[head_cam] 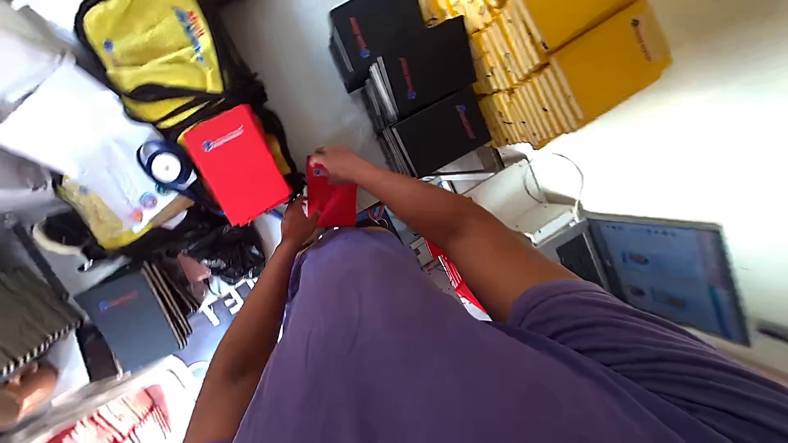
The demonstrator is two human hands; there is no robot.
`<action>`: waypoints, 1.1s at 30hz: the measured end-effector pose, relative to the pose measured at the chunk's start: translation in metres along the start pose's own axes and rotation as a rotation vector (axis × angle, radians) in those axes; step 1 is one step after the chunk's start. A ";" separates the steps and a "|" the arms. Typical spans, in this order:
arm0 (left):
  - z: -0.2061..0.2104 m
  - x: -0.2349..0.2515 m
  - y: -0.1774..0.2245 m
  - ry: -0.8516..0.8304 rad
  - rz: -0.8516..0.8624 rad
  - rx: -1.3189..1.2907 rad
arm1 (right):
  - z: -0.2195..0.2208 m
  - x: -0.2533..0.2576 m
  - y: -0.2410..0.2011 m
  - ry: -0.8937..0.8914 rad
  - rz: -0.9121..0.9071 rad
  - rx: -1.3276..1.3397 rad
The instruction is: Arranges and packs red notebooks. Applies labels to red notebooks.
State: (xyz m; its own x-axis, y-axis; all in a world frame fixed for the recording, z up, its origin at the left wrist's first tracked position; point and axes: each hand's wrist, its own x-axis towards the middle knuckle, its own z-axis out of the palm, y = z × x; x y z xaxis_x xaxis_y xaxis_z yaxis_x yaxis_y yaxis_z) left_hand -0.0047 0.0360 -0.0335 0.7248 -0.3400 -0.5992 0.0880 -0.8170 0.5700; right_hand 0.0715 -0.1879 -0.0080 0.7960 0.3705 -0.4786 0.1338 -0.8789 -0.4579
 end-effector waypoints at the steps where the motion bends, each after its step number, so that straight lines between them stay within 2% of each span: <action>1: -0.003 0.000 0.012 -0.005 -0.001 0.037 | 0.002 -0.006 -0.001 0.055 0.034 -0.007; 3: -0.001 -0.008 0.023 -0.022 0.018 0.122 | 0.014 -0.028 -0.012 0.104 0.129 0.021; 7: 0.004 0.014 0.024 -0.004 0.130 0.261 | 0.034 -0.039 -0.023 0.212 0.266 0.079; 10: -0.004 0.025 0.030 -0.018 0.296 0.323 | 0.049 -0.045 -0.035 0.319 0.388 0.202; 13: -0.008 0.036 0.024 -0.038 0.432 0.380 | 0.086 -0.068 -0.066 0.476 0.558 0.311; 16: -0.002 0.039 0.030 -0.019 0.444 0.492 | 0.133 -0.106 -0.100 0.560 0.666 0.344; 21: 0.008 0.036 0.032 0.049 0.480 0.641 | 0.195 -0.165 -0.120 0.576 0.646 0.570; 27: -0.003 0.041 0.032 0.051 0.559 0.687 | 0.242 -0.215 -0.125 0.583 0.854 1.009; 33: -0.006 0.040 0.043 0.053 0.527 0.651 | 0.292 -0.249 -0.116 0.481 0.980 1.211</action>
State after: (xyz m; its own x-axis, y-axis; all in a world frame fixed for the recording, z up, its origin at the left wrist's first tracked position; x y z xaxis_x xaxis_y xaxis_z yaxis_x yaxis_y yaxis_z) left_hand 0.0326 -0.0097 -0.0296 0.5929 -0.7437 -0.3089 -0.6715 -0.6683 0.3200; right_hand -0.3143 -0.0900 -0.0543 0.4235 -0.4832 -0.7663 -0.8370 0.1148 -0.5350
